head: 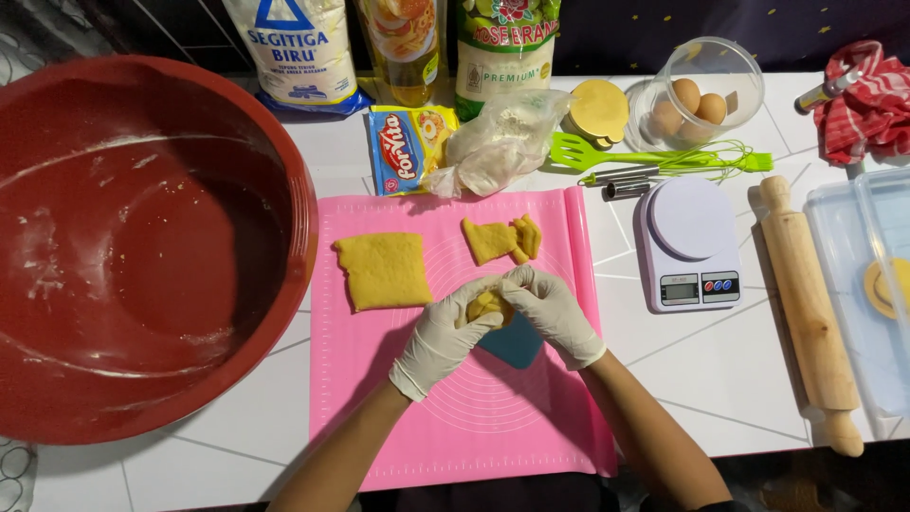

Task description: Shaping small pieces of yellow dough into circular balls by hand on a silicone mat.

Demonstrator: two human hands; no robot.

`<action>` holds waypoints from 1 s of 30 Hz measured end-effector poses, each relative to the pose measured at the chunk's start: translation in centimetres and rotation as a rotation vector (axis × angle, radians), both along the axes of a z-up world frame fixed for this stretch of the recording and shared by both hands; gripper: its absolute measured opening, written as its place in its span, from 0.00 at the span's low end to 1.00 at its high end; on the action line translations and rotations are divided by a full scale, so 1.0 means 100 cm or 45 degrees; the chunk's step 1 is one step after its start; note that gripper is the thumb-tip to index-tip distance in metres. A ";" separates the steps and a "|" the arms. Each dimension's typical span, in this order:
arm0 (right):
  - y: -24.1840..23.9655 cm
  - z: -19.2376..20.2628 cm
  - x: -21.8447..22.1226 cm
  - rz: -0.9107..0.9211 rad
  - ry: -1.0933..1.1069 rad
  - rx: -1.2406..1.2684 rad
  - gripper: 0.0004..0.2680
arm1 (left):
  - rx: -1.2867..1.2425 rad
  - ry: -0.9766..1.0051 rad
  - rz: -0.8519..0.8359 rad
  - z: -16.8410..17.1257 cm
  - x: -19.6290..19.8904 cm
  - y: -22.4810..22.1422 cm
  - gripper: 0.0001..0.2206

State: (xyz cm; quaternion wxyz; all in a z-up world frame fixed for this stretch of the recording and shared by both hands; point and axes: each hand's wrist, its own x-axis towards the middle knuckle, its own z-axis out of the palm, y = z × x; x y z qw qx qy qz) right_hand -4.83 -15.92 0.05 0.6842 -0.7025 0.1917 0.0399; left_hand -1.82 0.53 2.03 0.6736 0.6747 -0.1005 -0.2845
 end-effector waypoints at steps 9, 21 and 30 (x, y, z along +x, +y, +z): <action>0.016 0.044 0.002 0.029 0.004 -0.028 0.03 | -0.125 -0.059 0.052 0.005 0.001 0.008 0.26; 0.007 0.019 -0.003 0.125 -0.096 -0.172 0.10 | -0.592 0.281 0.146 -0.030 0.007 0.011 0.30; 0.003 0.021 -0.009 -0.048 -0.180 -0.425 0.12 | -0.364 0.395 0.131 -0.029 0.009 0.006 0.16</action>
